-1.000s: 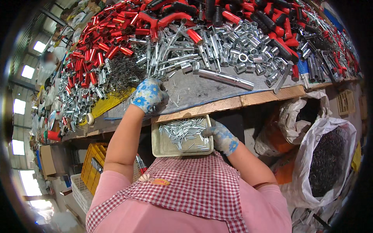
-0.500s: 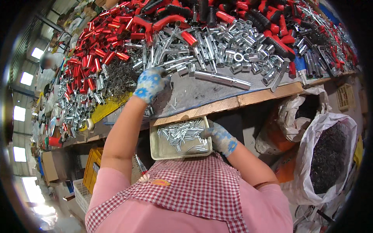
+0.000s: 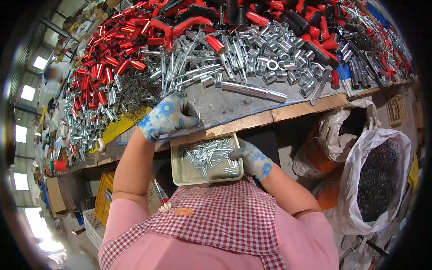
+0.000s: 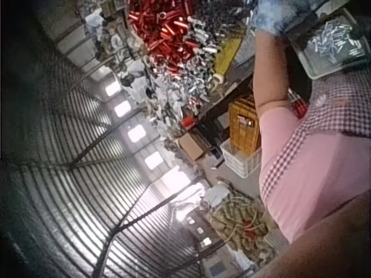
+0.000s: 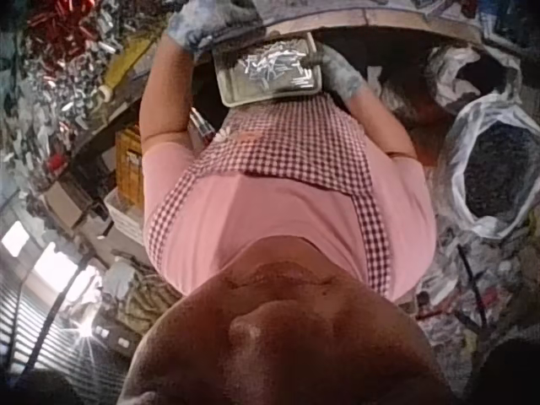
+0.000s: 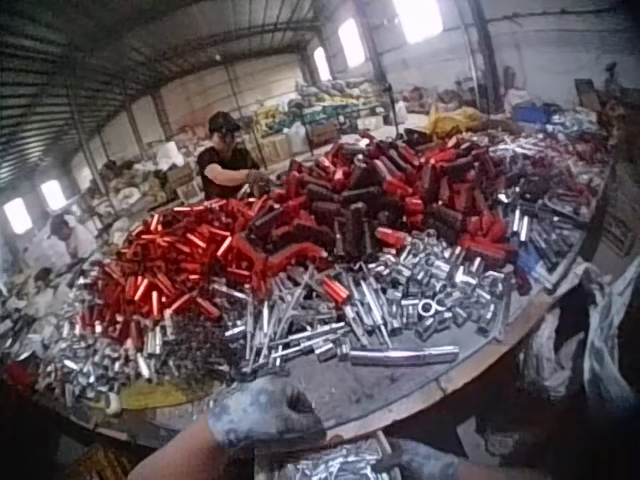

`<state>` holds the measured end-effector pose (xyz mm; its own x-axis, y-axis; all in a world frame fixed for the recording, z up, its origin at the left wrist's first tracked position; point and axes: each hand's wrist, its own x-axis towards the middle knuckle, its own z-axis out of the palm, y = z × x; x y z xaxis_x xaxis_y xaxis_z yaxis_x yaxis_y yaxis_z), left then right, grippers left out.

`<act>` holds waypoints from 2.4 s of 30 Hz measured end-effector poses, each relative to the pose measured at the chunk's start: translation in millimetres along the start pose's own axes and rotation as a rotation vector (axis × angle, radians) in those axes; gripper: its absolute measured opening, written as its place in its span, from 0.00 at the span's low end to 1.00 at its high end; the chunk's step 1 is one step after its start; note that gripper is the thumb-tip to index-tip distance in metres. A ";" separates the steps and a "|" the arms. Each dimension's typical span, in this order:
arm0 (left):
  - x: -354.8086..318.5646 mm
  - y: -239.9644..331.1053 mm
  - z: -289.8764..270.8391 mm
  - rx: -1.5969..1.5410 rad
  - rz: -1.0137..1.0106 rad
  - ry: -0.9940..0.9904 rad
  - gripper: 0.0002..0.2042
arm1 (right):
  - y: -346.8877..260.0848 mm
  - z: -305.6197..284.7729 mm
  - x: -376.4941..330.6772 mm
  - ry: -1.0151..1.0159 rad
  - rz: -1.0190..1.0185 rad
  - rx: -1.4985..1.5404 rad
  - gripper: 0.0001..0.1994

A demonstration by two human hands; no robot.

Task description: Sorting small metal pins and springs into a small tray from a large pile on a workbench.

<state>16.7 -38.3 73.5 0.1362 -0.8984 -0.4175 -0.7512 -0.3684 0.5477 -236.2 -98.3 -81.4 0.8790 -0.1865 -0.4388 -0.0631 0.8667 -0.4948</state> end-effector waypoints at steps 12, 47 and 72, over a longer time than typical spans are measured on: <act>83.1 -40.3 18.6 0.442 -0.206 0.355 0.15 | 2.8 13.2 -7.5 0.059 0.014 -0.052 0.37; 7.7 -24.4 33.6 0.273 0.153 0.362 0.11 | 9.6 -7.0 0.3 -0.012 -0.013 -0.074 0.37; -48.5 0.0 57.8 0.191 0.116 0.218 0.14 | 7.5 4.1 5.8 -0.083 0.044 -0.024 0.38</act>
<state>-27.2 19.0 51.8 0.1620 -0.9696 -0.1836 -0.8750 -0.2271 0.4275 -229.6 -91.0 -84.6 0.9112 -0.1089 -0.3972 -0.1126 0.8618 -0.4945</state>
